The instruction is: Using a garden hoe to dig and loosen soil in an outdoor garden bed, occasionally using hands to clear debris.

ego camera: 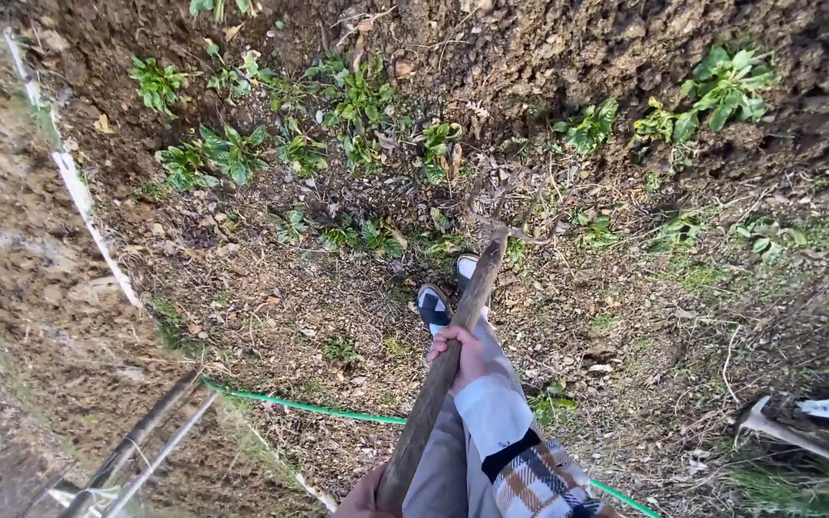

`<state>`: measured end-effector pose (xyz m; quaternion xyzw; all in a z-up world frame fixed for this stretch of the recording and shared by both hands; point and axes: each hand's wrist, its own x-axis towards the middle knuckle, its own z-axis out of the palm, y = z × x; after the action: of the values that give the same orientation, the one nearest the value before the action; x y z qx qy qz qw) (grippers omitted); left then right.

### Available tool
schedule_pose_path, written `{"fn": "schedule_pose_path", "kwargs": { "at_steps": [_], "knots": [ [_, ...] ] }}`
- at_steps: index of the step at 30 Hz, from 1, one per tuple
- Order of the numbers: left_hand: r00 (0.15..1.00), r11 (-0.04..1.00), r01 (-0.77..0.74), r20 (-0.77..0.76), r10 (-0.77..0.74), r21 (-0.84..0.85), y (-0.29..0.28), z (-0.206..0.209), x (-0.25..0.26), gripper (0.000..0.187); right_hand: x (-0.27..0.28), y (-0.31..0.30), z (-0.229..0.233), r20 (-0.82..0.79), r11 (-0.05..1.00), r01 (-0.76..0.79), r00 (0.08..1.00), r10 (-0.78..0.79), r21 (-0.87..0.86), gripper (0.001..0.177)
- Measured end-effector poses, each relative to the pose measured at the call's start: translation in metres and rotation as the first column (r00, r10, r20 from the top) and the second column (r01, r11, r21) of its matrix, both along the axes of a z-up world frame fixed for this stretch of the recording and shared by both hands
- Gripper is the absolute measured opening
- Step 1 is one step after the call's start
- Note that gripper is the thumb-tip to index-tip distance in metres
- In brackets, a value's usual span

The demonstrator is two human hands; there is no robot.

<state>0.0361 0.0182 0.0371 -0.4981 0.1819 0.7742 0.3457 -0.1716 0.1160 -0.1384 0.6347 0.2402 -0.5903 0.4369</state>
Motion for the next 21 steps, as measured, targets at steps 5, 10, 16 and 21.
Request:
{"fn": "schedule_pose_path", "kwargs": {
  "at_steps": [5,10,16,21],
  "knots": [
    [0.923,0.990,-0.138,0.367,0.117,0.030,-0.019,0.055,-0.093,0.057,-0.035,-0.008,0.018,0.090,0.999,0.032,0.995,-0.031,-0.012,0.015],
    [0.906,0.998,-0.053,0.421,0.040,0.021,-0.009,0.058,-0.152,0.045,-0.064,-0.001,0.002,0.113,1.000,0.013,0.994,-0.015,0.015,0.021],
    [0.966,0.986,0.104,0.222,-0.131,0.131,-0.011,0.049,-0.189,0.028,-0.099,-0.006,-0.008,0.148,0.999,-0.015,0.989,0.019,-0.029,0.023],
    [0.963,0.959,0.133,0.195,-0.185,0.251,-0.024,0.048,-0.216,0.036,-0.128,-0.014,-0.005,0.129,1.000,-0.028,0.991,0.027,0.004,0.018]
  ]
}}
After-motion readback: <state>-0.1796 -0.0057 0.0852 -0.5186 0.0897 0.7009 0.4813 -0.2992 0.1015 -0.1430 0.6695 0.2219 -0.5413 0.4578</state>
